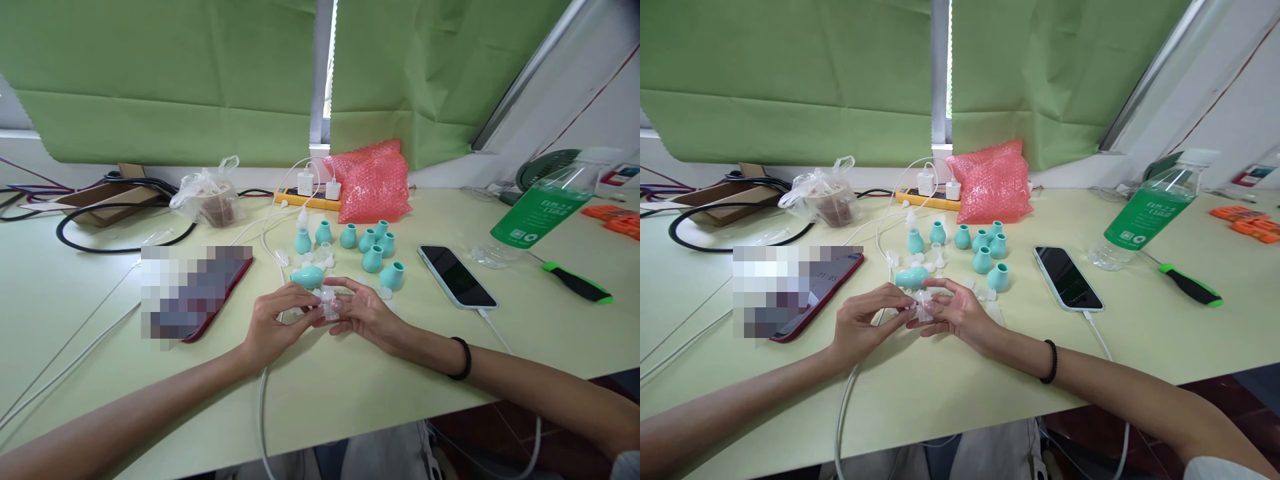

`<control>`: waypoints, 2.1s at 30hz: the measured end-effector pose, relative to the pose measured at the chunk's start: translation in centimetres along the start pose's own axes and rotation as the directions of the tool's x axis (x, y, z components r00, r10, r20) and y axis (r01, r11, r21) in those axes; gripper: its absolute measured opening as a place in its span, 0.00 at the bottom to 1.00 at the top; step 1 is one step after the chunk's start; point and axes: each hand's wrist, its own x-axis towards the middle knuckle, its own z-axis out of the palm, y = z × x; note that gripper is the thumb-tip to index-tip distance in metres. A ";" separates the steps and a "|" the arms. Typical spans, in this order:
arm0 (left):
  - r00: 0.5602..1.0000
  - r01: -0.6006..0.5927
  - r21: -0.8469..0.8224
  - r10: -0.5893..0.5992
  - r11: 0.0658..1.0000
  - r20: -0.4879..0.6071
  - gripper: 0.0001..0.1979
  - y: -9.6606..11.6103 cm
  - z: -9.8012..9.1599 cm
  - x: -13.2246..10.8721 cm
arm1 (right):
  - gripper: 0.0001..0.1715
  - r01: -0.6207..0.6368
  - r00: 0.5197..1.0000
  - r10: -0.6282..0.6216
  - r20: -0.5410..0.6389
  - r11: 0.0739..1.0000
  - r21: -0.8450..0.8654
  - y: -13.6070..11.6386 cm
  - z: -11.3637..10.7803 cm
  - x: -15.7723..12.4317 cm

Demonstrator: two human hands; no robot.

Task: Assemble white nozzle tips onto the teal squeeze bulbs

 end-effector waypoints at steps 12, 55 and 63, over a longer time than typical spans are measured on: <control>1.000 0.016 -0.011 -0.017 1.000 -0.013 0.06 -0.1 0.0 0.0 | 0.13 0.053 0.998 -0.053 0.016 0.999 0.013 0.0 -0.1 0.2; 0.984 -0.081 0.215 0.044 0.973 0.173 0.16 0.3 -0.3 -0.4 | 0.16 0.067 0.997 -0.068 -0.031 0.998 -0.012 -0.2 0.0 0.1; 0.974 -0.122 0.215 0.075 0.969 0.211 0.18 0.4 -0.3 -0.4 | 0.16 0.072 0.997 -0.072 -0.040 0.997 -0.012 -0.1 0.0 0.3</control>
